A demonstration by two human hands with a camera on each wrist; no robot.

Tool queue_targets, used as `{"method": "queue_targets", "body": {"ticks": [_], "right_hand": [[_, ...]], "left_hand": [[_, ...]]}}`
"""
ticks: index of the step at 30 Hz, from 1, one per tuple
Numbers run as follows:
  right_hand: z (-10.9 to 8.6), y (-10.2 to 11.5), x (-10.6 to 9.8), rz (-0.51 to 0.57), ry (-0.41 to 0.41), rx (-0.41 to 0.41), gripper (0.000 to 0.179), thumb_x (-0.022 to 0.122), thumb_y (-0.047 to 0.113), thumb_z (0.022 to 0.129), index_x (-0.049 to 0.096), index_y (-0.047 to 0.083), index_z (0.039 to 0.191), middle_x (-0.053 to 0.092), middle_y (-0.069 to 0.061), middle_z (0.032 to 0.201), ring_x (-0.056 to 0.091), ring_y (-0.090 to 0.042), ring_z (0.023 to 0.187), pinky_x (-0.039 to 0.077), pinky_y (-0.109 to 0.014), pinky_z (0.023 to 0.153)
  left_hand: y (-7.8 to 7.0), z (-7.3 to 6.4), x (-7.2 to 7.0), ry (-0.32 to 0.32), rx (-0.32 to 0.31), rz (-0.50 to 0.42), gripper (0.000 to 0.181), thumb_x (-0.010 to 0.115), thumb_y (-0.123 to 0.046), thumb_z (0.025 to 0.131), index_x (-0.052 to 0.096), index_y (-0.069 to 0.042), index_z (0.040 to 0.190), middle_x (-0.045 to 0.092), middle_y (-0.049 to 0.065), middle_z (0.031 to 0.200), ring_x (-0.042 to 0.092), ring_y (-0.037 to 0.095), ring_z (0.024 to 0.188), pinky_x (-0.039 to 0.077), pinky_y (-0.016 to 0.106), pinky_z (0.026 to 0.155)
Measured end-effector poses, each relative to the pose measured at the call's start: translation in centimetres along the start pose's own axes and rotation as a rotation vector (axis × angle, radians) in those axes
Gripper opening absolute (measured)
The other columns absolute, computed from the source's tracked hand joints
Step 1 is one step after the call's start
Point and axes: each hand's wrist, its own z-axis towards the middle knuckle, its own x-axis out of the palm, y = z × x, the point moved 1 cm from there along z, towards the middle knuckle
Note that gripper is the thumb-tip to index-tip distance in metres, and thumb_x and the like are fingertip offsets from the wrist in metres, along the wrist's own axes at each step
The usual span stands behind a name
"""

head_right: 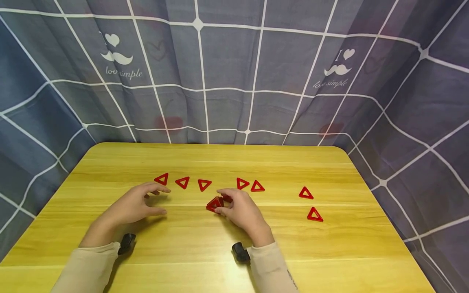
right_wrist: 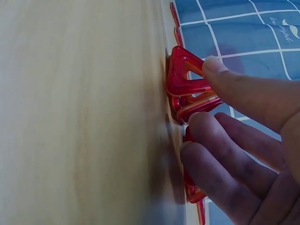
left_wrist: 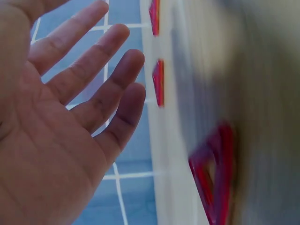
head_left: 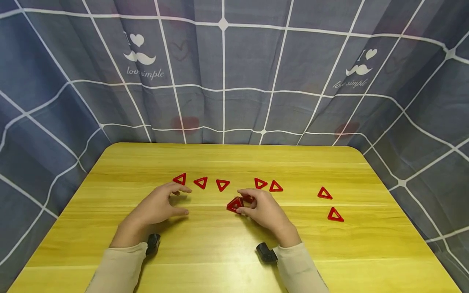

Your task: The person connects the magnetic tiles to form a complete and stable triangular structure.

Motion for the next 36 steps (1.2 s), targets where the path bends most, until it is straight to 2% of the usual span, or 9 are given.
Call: {"method": "queue_targets", "body": {"ticks": [6, 13, 19, 25, 28, 33, 36], "right_hand": [[-0.1, 0.0, -0.3, -0.032, -0.015, -0.015, 0.052, 0.084, 0.015, 0.085, 0.065, 0.005, 0.132, 0.070, 0.000, 0.109, 0.058, -0.010, 0.060, 0.049, -0.026, 0.056], [-0.1, -0.1, -0.6, -0.040, -0.020, -0.012, 0.052, 0.085, 0.016, 0.083, 0.067, 0.006, 0.131, 0.070, -0.002, 0.108, 0.058, -0.011, 0.064, 0.050, -0.027, 0.059], [-0.3, -0.1, -0.9, -0.031, -0.032, -0.002, 0.052, 0.087, 0.017, 0.081, 0.068, 0.008, 0.129, 0.071, -0.002, 0.113, 0.060, -0.011, 0.070, 0.052, -0.028, 0.064], [-0.5, -0.3, -1.4, -0.008, -0.054, -0.006, 0.054, 0.089, 0.015, 0.079, 0.069, 0.008, 0.128, 0.071, -0.004, 0.114, 0.062, -0.011, 0.071, 0.053, -0.029, 0.065], [-0.6, -0.5, -1.7, 0.005, -0.053, 0.005, 0.054, 0.089, 0.016, 0.078, 0.069, 0.009, 0.128, 0.071, -0.003, 0.116, 0.064, -0.011, 0.073, 0.053, -0.029, 0.068], [-0.8, -0.7, -2.5, 0.039, -0.054, 0.020, 0.052, 0.087, 0.016, 0.081, 0.068, 0.010, 0.130, 0.070, -0.002, 0.119, 0.067, -0.012, 0.077, 0.055, -0.031, 0.071], [-1.0, -0.9, -2.9, 0.048, -0.062, 0.018, 0.049, 0.086, 0.017, 0.083, 0.069, 0.010, 0.129, 0.070, -0.002, 0.119, 0.067, -0.012, 0.078, 0.055, -0.032, 0.071]], "left_hand": [[1.6, -1.0, -1.0, 0.009, -0.028, -0.001, 0.059, 0.091, -0.025, 0.075, 0.067, -0.010, 0.126, 0.062, 0.007, 0.127, 0.057, 0.034, 0.113, 0.045, 0.055, 0.097], [3.7, -2.3, -2.2, 0.032, -0.079, -0.006, 0.065, 0.093, -0.028, 0.072, 0.065, -0.009, 0.129, 0.060, 0.010, 0.130, 0.053, 0.038, 0.124, 0.039, 0.057, 0.104], [5.0, -3.3, -2.9, 0.059, -0.042, -0.062, 0.069, 0.093, -0.024, 0.071, 0.063, -0.003, 0.129, 0.061, 0.011, 0.128, 0.054, 0.038, 0.125, 0.040, 0.054, 0.104], [6.0, -3.9, -3.4, 0.066, -0.031, -0.053, 0.068, 0.093, -0.025, 0.072, 0.063, -0.003, 0.129, 0.062, 0.011, 0.127, 0.056, 0.038, 0.122, 0.041, 0.053, 0.102], [6.4, -4.1, -3.5, 0.077, -0.052, -0.044, 0.067, 0.092, -0.026, 0.072, 0.064, -0.004, 0.128, 0.062, 0.010, 0.126, 0.056, 0.036, 0.121, 0.043, 0.047, 0.102], [7.0, -4.2, -3.7, 0.095, -0.094, -0.058, 0.064, 0.092, -0.028, 0.073, 0.067, -0.005, 0.127, 0.062, 0.008, 0.124, 0.056, 0.032, 0.117, 0.046, 0.030, 0.097], [7.2, -4.1, -3.9, 0.096, -0.092, -0.061, 0.060, 0.091, -0.028, 0.074, 0.069, -0.006, 0.125, 0.064, 0.006, 0.120, 0.058, 0.028, 0.111, 0.048, 0.029, 0.092]]}}
